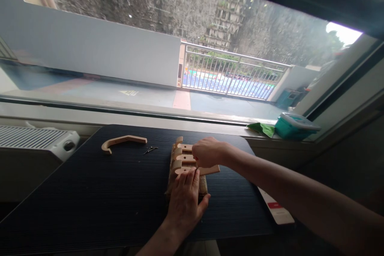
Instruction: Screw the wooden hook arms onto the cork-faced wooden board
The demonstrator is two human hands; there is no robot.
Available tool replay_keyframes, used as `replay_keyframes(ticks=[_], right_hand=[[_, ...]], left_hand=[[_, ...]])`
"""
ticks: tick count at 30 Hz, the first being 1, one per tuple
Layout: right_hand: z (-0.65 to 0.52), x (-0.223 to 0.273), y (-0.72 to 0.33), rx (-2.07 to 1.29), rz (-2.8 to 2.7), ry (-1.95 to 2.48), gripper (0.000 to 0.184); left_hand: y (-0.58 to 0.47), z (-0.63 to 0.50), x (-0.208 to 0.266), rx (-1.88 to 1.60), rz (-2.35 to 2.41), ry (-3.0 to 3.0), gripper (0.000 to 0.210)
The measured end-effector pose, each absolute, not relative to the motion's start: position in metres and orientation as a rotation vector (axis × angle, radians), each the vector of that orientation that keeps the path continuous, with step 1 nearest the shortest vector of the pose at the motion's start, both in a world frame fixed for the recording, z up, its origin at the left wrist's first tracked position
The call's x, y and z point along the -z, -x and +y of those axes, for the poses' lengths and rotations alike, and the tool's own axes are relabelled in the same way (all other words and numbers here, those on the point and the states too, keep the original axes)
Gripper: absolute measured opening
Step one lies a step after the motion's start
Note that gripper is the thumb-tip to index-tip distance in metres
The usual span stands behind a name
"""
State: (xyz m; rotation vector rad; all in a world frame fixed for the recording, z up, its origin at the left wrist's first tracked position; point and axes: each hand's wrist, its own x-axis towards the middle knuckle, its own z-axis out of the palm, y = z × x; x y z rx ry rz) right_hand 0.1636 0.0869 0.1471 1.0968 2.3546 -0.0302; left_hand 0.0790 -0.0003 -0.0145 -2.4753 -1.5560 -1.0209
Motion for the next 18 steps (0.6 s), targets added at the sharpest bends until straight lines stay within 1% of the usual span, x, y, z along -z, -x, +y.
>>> replay_keyframes(ticks=[4,10,13,18], right_hand=[[0.0868,-0.153,-0.1635,0.046,2.291,-1.09,0.037],[0.0836,-0.1539,-0.1661,0.003,2.418,-1.079,0.022],[0.0838,-0.1505,-0.1691,0.027,2.435,-1.102,0.022],[0.0786,-0.15,-0.1675,0.054,2.38,-1.166,0.027]], left_hand=[[-0.0789,-0.0002,0.0136,1.001,-1.553,2.493,0.059],[-0.0789,-0.0012,0.0134,1.017,-1.557,2.472,0.058],[-0.0799,-0.001,0.0138,1.014,-1.567,2.476,0.057],[-0.08,0.0,0.0147,0.995,-1.564,2.486,0.057]])
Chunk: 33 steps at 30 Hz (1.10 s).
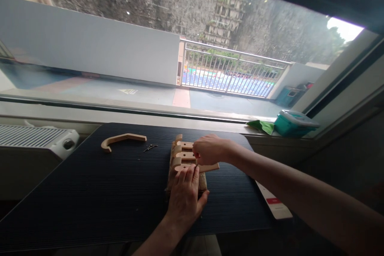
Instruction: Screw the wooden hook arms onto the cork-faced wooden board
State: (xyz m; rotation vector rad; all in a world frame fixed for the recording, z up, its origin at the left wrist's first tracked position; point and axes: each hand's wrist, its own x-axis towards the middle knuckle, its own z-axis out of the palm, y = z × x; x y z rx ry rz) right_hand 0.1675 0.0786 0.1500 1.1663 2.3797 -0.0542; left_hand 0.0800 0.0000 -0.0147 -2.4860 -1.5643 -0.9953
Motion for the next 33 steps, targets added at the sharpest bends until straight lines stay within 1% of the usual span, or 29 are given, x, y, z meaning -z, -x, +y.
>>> replay_keyframes(ticks=[5,7,12,14,16,18,23,28,33], right_hand=[[0.073,-0.161,-0.176,-0.026,2.285,-1.208,0.019],[0.073,-0.157,-0.187,-0.035,2.296,-1.318,0.022],[0.071,-0.112,-0.208,0.217,2.528,-1.531,0.03],[0.069,-0.092,-0.209,0.267,2.538,-1.572,0.03],[0.068,-0.079,-0.207,0.28,2.555,-1.564,0.025],[0.069,-0.073,-0.203,0.256,2.554,-1.562,0.026],[0.073,-0.07,-0.195,0.184,2.543,-1.567,0.029],[0.074,-0.076,-0.196,0.142,2.583,-1.524,0.025],[0.068,-0.099,-0.218,0.1,2.694,-1.726,0.027]], left_hand=[[-0.078,-0.001,0.013,0.985,-1.56,2.503,0.053],[-0.077,-0.002,0.013,0.985,-1.569,2.512,0.053],[-0.074,-0.003,0.012,0.992,-1.59,2.531,0.052],[-0.074,-0.002,0.011,0.997,-1.59,2.544,0.054],[-0.074,-0.002,0.011,0.993,-1.599,2.553,0.057],[-0.074,-0.002,0.01,0.979,-1.613,2.556,0.057],[-0.073,-0.002,0.008,0.945,-1.62,2.566,0.055],[-0.072,0.0,0.008,0.904,-1.596,2.578,0.053],[-0.068,-0.004,0.005,0.955,-1.531,2.6,0.049]])
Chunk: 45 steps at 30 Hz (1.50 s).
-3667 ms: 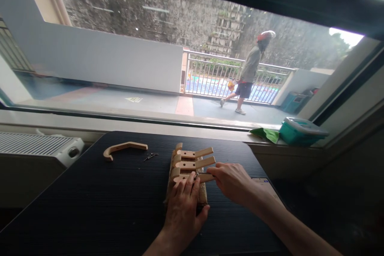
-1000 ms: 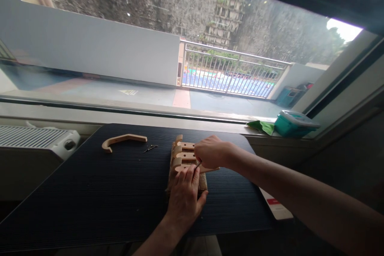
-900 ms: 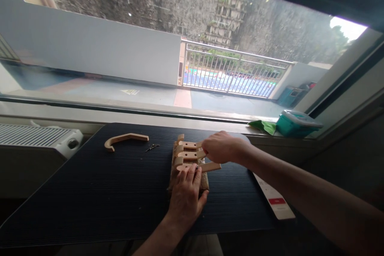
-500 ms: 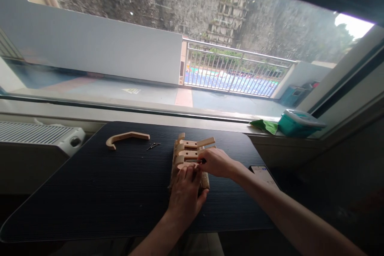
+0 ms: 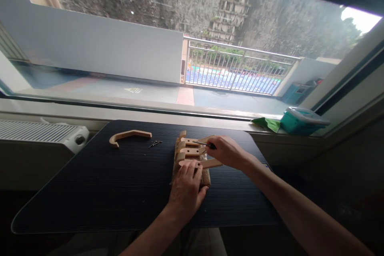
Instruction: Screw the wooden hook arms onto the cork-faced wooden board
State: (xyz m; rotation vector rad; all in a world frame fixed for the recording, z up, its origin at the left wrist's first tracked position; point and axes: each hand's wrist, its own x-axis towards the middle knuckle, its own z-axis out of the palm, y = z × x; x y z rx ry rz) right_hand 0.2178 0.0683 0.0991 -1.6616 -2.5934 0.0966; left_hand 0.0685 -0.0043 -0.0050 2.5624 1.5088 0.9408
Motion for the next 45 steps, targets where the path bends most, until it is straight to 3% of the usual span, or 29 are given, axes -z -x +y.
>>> replay_keyframes(ticks=[6,12,21,33,45], right_hand=[[0.043,-0.092,-0.249,-0.382,-2.37,1.749,0.026],[0.047,-0.057,-0.251,-0.769,-2.1,1.62,0.025],[0.07,-0.062,-0.242,-0.626,-1.977,1.479,0.025],[0.068,-0.04,-0.25,-0.584,-2.023,1.513,0.019],[0.053,-0.052,-0.24,-0.507,-2.13,1.58,0.017]], left_hand=[[-0.033,-0.009,0.0,-1.434,1.579,-2.334,0.028],[-0.019,0.02,0.005,-1.335,1.554,-1.926,0.032],[-0.017,0.045,-0.016,-1.488,1.547,-1.925,0.031],[-0.02,0.04,-0.006,-1.333,1.513,-1.928,0.03],[-0.01,0.037,-0.002,-1.287,1.506,-1.876,0.028]])
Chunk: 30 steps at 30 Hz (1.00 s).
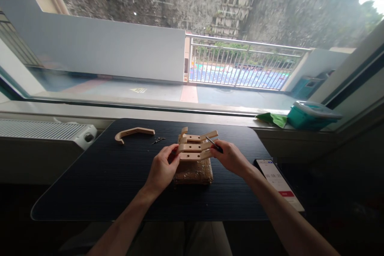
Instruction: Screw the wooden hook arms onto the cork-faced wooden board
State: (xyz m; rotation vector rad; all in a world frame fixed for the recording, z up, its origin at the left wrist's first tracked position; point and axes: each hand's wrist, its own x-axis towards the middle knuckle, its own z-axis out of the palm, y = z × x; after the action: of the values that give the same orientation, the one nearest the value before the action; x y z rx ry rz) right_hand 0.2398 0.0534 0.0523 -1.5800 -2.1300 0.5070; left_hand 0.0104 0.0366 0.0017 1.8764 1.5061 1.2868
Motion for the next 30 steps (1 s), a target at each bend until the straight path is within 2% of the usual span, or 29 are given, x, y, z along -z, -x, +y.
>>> replay_keyframes(ticks=[8,25,28,30], right_hand=[[0.049,-0.039,-0.241,-0.506,-2.103,1.607,0.02],[0.045,-0.046,-0.232,-0.374,-2.141,1.696,0.022],[0.046,-0.048,-0.231,-0.365,-2.164,1.7,0.021],[0.046,-0.048,-0.23,-0.357,-2.171,1.712,0.022]], left_hand=[[-0.009,0.036,0.008,-1.202,1.51,-1.897,0.028],[-0.005,0.026,-0.001,-1.174,1.563,-1.803,0.032],[-0.008,0.005,-0.01,-1.302,1.695,-2.045,0.022],[-0.015,-0.011,-0.014,-1.314,1.601,-2.232,0.016]])
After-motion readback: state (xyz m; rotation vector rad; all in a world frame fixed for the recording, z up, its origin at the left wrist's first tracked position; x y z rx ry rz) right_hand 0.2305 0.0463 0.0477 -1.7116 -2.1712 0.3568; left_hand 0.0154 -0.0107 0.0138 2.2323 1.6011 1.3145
